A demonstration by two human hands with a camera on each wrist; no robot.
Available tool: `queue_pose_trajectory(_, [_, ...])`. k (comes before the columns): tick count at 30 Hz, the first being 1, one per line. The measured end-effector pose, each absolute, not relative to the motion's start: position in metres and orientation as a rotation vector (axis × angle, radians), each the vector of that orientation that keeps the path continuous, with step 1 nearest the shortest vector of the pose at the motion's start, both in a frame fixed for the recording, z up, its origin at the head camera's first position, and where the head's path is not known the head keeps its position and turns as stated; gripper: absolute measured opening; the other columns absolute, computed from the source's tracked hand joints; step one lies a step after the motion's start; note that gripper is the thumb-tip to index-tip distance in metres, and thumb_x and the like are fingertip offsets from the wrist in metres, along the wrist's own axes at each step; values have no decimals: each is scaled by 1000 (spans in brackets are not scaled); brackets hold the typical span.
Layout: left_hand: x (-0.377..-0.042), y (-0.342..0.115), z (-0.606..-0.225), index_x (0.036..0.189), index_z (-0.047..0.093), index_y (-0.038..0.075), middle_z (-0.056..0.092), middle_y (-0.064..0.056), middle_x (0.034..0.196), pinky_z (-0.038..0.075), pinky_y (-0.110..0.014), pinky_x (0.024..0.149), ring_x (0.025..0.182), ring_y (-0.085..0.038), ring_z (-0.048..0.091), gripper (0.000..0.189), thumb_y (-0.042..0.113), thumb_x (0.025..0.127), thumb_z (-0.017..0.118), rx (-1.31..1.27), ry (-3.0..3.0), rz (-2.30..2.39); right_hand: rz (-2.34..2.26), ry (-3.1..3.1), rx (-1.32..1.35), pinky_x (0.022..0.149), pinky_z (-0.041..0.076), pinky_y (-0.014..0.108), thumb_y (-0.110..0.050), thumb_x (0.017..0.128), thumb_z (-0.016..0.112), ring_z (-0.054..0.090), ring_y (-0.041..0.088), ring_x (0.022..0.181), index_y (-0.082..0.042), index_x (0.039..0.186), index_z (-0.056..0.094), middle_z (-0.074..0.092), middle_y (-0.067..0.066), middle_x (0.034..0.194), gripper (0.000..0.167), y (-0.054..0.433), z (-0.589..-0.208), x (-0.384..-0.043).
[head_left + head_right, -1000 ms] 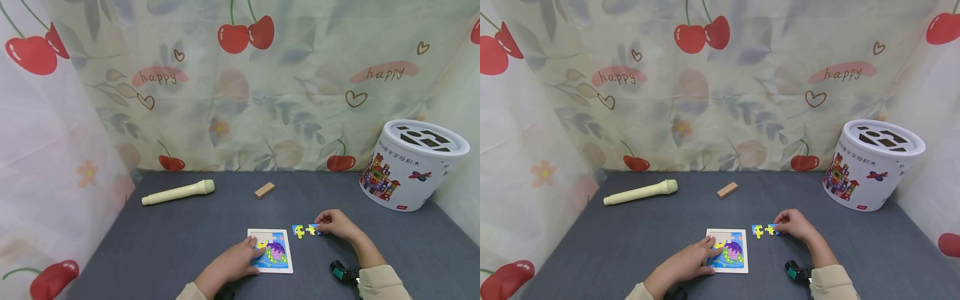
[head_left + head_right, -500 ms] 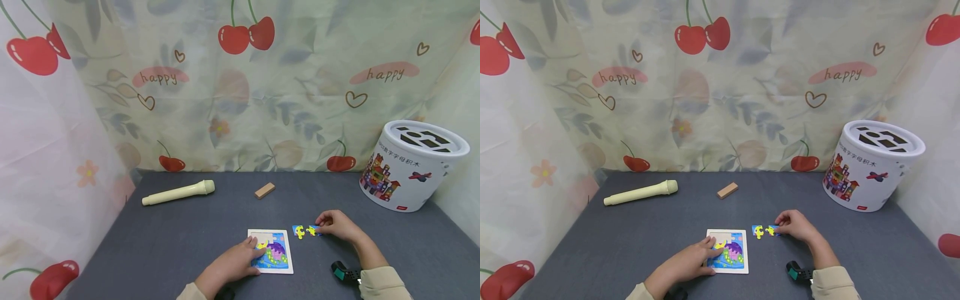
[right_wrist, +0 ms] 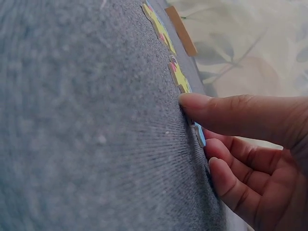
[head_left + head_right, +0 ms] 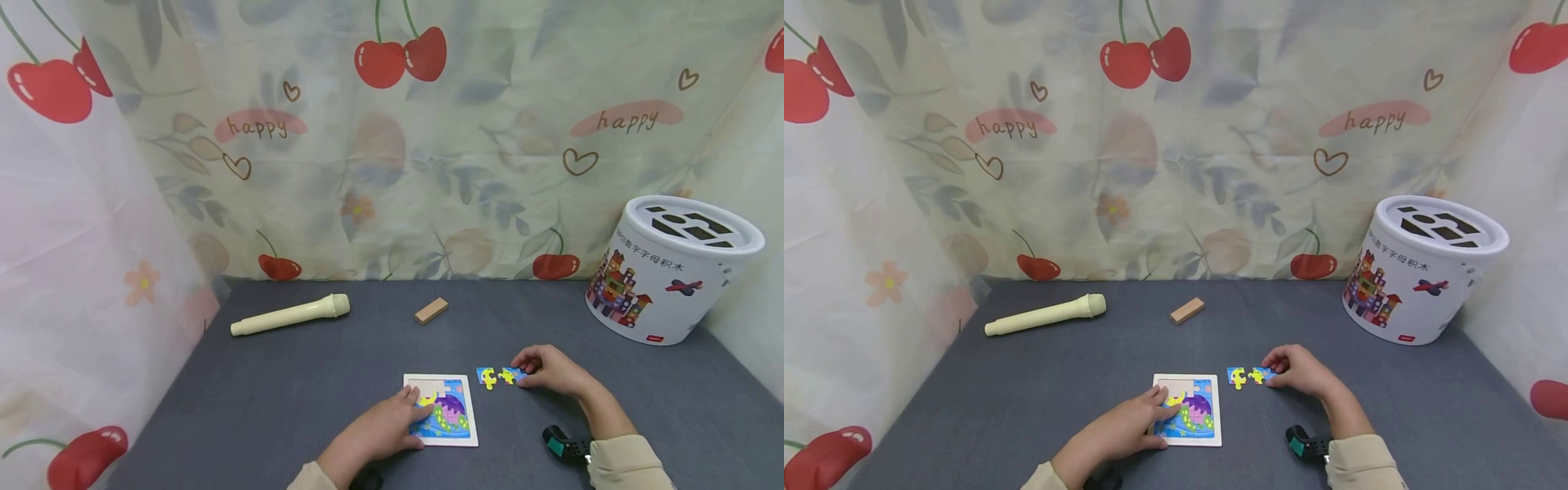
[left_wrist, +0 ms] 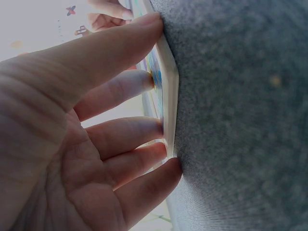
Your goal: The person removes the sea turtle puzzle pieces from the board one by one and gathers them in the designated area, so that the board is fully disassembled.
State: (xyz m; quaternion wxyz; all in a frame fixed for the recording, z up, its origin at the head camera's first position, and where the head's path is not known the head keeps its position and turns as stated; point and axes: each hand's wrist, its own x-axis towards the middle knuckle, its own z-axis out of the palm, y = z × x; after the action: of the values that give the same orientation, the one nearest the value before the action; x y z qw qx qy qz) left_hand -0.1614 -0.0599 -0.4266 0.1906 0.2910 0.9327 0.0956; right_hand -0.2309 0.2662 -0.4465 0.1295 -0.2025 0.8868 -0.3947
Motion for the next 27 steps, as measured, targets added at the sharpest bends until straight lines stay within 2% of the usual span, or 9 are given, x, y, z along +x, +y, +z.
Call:
queue_pose_trajectory(10, [-161, -60, -427, 135, 50, 27, 40, -9, 146, 40, -41, 105, 137, -26, 36, 53, 36, 85, 66, 819, 2628, 268, -1211, 2558, -720, 59, 44, 20, -20, 78, 74, 49, 5, 71, 1, 95, 65, 58, 2, 81, 28, 271, -450, -232])
queue_pose_trajectory(14, [-161, -61, -428, 135, 51, 27, 41, -9, 146, 40, -41, 105, 137, -26, 36, 53, 36, 85, 66, 827, 2629, 273, -1168, 2588, -622, 61, 45, 20, -23, 77, 75, 50, 5, 72, 2, 97, 66, 60, 5, 84, 32, 269, -447, -232])
queue_pose_trajectory(20, [-162, -60, -429, 135, 50, 28, 41, -8, 146, 40, -41, 104, 137, -26, 37, 54, 38, 84, 66, 824, 2637, 265, -1135, 2645, -516, 60, 44, 21, -18, 80, 73, 50, 7, 72, 1, 99, 65, 60, 6, 85, 28, 260, -439, -229])
queue_pose_trajectory(27, [-162, -60, -428, 134, 52, 28, 42, -7, 146, 40, -41, 104, 136, -25, 37, 53, 38, 84, 67, 799, 2639, 268, -1096, 2666, -584, 61, 46, 21, -16, 79, 74, 52, 10, 74, 2, 97, 67, 64, 8, 87, 27, 237, -436, -230])
